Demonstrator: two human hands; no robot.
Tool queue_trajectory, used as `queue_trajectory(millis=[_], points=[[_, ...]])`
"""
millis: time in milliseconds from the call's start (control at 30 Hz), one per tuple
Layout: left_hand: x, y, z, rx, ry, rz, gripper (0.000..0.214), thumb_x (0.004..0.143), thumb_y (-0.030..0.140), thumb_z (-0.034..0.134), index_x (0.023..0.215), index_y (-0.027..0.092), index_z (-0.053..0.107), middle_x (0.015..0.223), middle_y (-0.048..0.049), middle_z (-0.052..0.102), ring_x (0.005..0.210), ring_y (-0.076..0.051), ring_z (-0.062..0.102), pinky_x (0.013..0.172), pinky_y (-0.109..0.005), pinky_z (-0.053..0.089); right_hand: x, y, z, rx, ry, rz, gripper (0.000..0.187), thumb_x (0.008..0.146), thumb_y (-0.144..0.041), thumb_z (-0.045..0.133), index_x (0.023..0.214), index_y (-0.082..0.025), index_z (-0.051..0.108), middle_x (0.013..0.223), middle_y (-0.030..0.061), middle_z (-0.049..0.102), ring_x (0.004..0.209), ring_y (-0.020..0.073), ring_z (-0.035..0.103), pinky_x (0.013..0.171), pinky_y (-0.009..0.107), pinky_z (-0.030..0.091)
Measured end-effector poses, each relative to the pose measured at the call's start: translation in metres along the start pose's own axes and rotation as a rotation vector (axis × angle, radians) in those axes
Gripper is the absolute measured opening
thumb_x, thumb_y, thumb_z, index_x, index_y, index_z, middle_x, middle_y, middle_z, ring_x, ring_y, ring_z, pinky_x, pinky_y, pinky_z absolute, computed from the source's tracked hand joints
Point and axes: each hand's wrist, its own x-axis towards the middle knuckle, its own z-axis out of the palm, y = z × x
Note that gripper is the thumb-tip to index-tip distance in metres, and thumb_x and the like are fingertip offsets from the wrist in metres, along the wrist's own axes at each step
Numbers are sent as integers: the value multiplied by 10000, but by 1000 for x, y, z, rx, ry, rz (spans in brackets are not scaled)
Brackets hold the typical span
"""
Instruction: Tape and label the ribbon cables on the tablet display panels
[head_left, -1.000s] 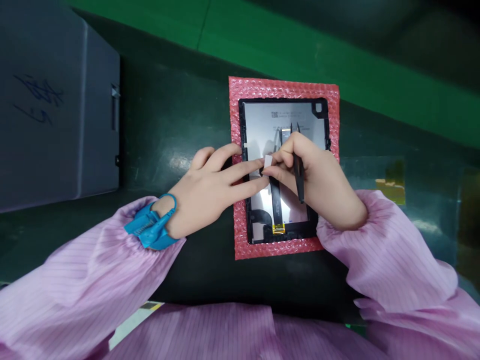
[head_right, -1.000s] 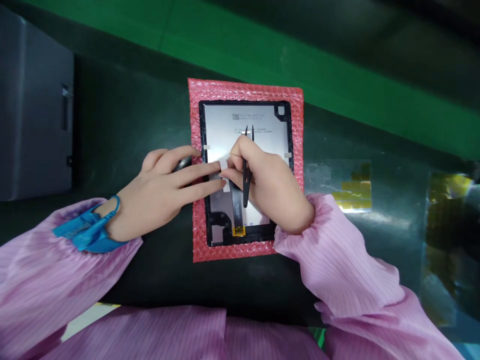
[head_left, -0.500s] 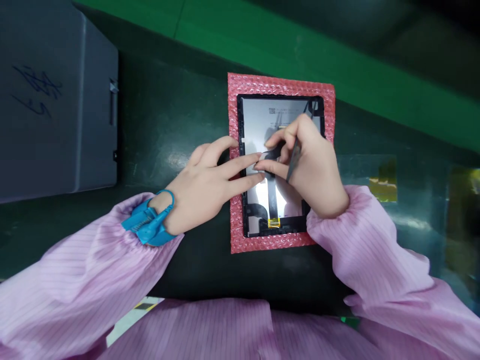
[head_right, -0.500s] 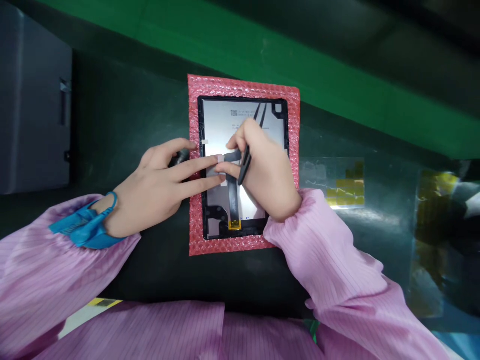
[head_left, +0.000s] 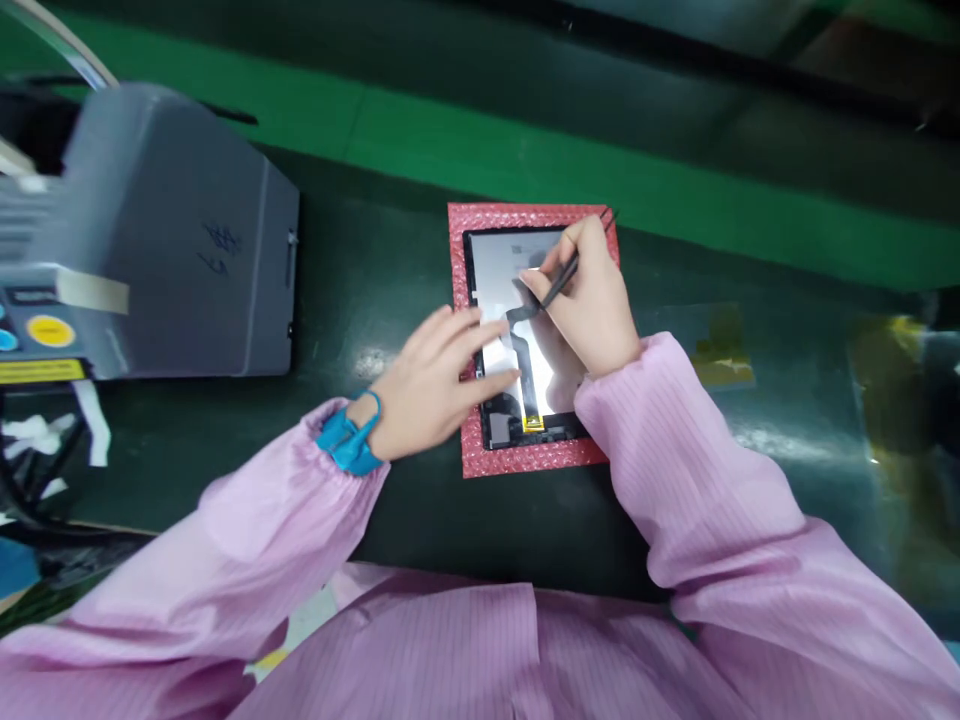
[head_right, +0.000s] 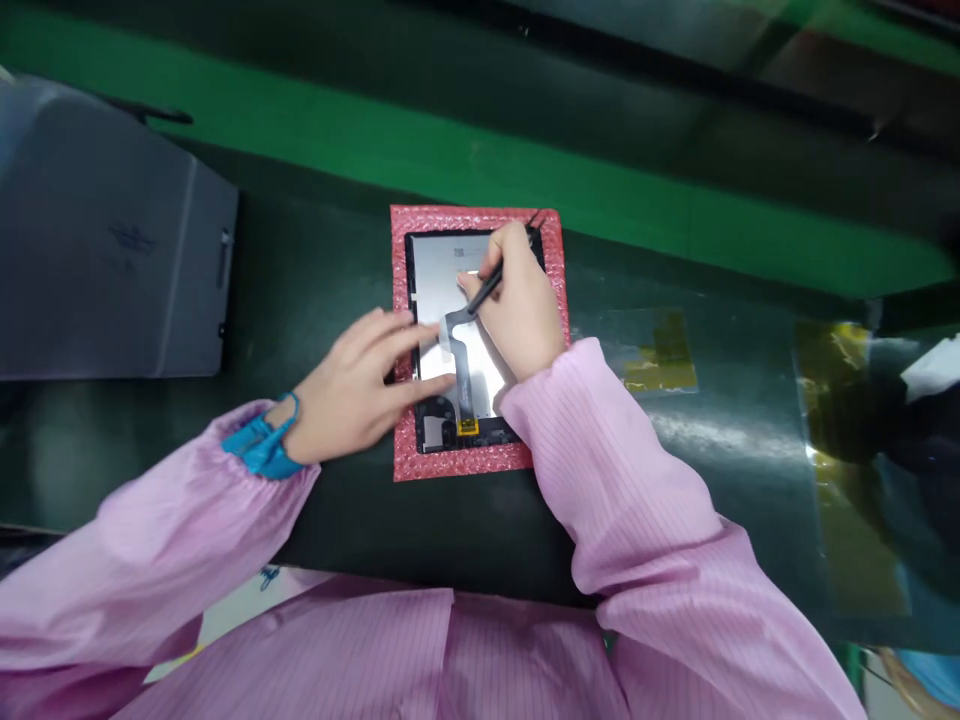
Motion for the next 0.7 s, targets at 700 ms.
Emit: queue_trajectory(millis=[700], points=[[227, -31, 66, 97, 20, -398, 568, 1110, 452, 375, 1632, 233, 417, 1717, -76, 363, 1601, -450, 225, 1264, -702, 228, -143, 110, -181, -539, 260, 252, 173, 978, -489, 579, 1084, -352, 585, 1554, 210, 564, 1499, 483, 438, 1163, 807, 242]])
